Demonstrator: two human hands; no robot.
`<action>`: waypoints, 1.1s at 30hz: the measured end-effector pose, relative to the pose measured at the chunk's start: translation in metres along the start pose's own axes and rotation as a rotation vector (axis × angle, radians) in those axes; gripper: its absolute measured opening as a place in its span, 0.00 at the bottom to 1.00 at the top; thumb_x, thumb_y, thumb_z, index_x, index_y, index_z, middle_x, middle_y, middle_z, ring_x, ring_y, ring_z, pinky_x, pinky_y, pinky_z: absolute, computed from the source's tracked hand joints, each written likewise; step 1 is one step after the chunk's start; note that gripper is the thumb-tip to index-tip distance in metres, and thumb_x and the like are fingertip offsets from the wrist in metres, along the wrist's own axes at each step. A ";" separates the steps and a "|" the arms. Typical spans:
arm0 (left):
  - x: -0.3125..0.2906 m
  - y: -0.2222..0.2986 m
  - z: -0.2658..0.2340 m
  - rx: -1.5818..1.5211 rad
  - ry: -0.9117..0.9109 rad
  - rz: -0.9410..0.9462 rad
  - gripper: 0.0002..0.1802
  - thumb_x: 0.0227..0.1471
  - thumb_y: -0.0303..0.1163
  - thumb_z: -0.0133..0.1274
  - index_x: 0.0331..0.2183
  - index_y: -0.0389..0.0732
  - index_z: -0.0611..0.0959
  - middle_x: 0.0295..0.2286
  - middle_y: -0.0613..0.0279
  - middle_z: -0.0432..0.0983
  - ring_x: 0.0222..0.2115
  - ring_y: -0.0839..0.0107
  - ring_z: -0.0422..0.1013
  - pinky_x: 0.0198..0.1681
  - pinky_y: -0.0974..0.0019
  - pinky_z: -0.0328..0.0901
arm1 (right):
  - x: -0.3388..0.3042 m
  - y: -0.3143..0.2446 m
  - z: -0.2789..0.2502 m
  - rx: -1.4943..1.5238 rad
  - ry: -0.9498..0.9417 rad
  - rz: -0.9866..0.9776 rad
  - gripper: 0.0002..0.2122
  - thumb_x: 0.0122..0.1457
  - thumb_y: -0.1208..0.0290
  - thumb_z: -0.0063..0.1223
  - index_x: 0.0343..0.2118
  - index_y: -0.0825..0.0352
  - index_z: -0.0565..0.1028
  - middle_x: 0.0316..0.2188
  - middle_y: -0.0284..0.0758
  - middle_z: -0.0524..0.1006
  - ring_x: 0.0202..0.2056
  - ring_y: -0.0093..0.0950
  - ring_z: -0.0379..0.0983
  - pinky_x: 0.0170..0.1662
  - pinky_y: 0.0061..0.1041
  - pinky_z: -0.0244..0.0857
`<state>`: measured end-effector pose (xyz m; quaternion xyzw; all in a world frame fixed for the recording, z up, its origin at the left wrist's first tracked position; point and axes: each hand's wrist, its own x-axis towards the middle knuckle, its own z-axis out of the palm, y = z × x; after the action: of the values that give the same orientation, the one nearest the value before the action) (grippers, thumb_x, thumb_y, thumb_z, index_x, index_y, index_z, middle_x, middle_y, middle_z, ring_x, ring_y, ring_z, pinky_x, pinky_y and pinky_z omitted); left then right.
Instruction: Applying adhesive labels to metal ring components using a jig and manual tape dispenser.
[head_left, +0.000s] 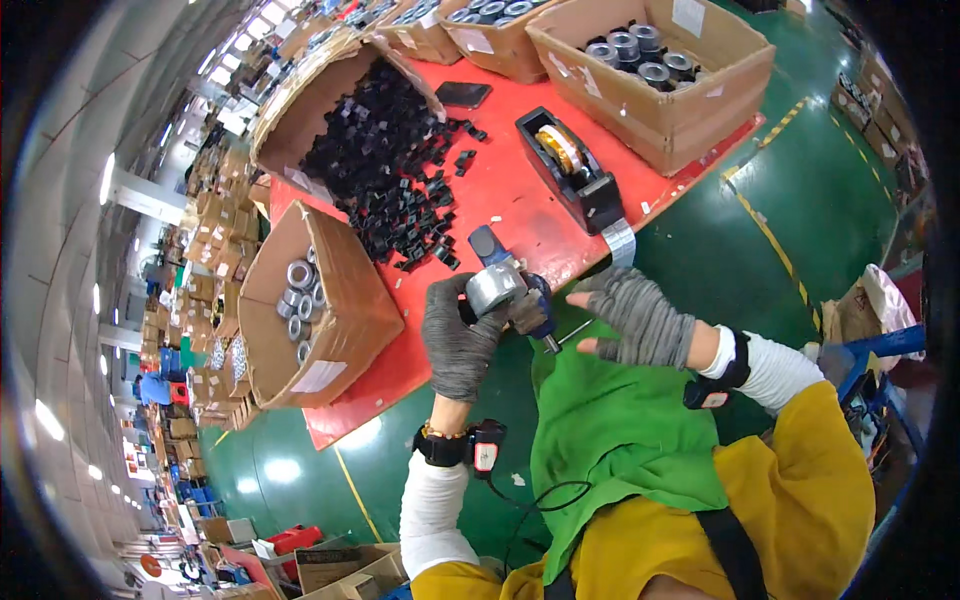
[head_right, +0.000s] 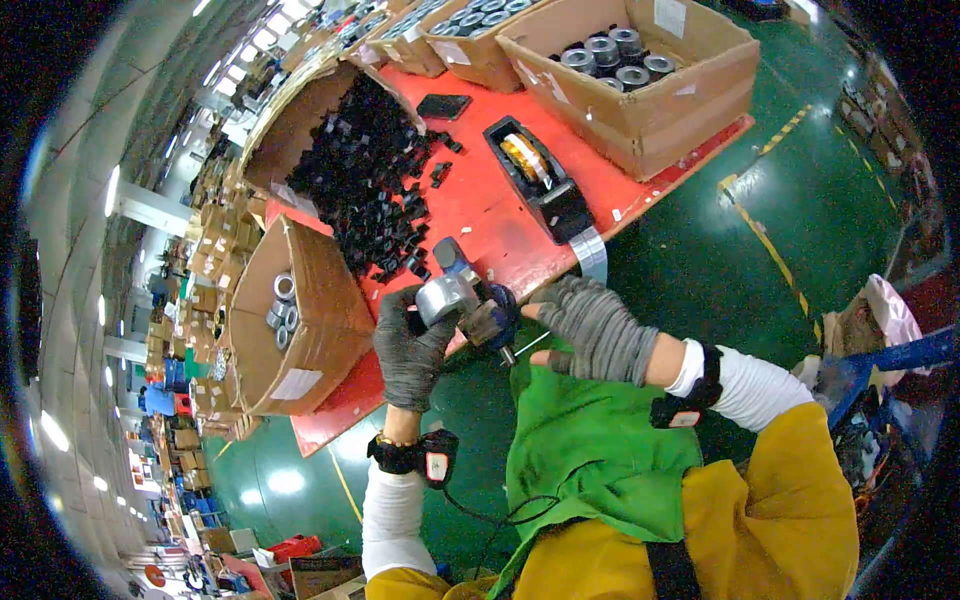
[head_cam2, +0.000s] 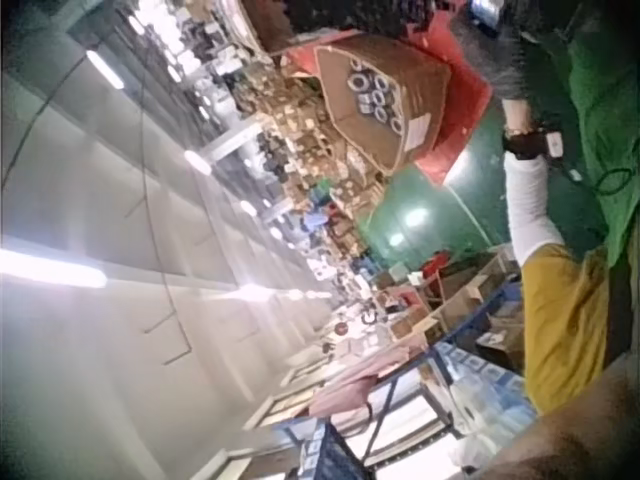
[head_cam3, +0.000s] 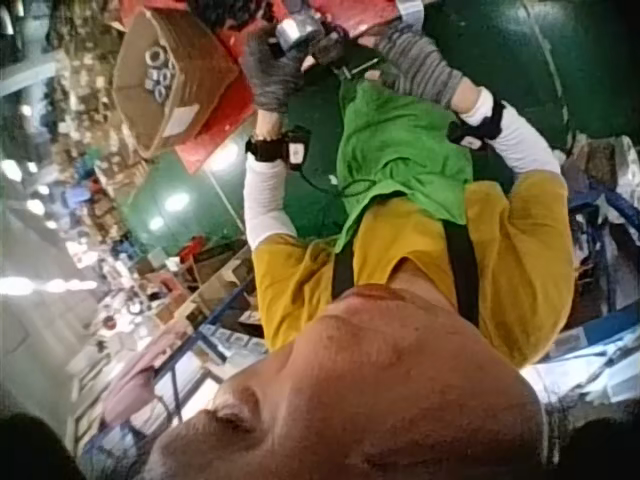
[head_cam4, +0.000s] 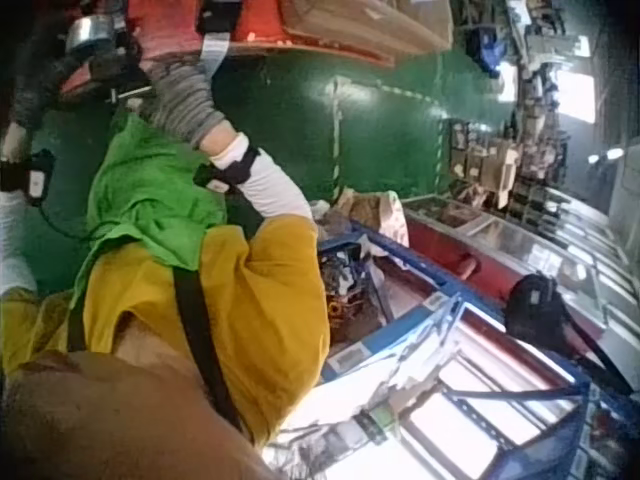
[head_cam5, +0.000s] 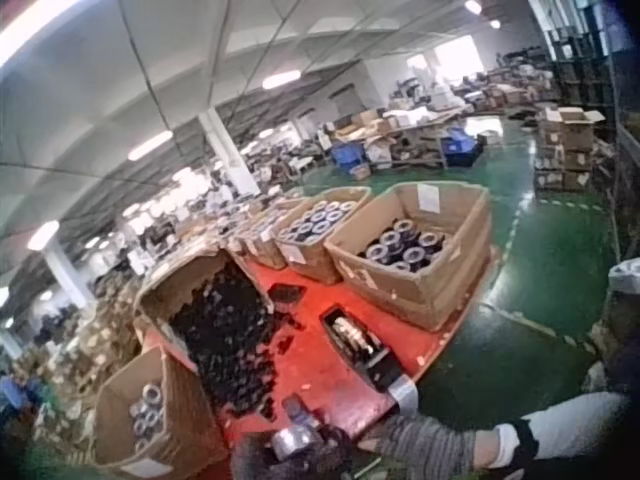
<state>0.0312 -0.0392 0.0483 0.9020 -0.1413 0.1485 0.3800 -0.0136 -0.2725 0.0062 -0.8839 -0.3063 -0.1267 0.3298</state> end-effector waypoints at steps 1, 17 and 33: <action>-0.001 0.002 0.003 -0.030 -0.006 -0.041 0.22 0.35 0.30 0.62 0.35 0.37 0.73 0.27 0.59 0.71 0.24 0.73 0.67 0.28 0.70 0.65 | -0.002 0.001 0.005 0.001 0.004 0.002 0.24 0.47 0.53 0.52 0.43 0.68 0.69 0.40 0.44 0.70 0.42 0.42 0.65 0.45 0.37 0.58; 0.009 0.001 0.011 -0.037 0.000 -0.025 0.22 0.31 0.30 0.63 0.32 0.36 0.73 0.26 0.58 0.66 0.23 0.70 0.66 0.26 0.68 0.63 | -0.008 -0.007 0.054 -0.080 -0.323 0.274 0.18 0.45 0.58 0.53 0.35 0.66 0.72 0.28 0.40 0.74 0.34 0.38 0.69 0.40 0.36 0.60; 0.013 0.005 0.010 -0.033 -0.027 0.047 0.29 0.31 0.33 0.65 0.39 0.37 0.72 0.29 0.58 0.67 0.25 0.69 0.66 0.28 0.68 0.64 | -0.028 -0.019 0.140 0.573 0.028 0.269 0.22 0.50 0.56 0.48 0.42 0.68 0.65 0.35 0.47 0.71 0.35 0.44 0.68 0.38 0.36 0.64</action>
<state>0.0433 -0.0518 0.0494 0.8940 -0.1698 0.1428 0.3893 -0.0441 -0.1820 -0.1012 -0.7858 -0.2053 -0.0027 0.5834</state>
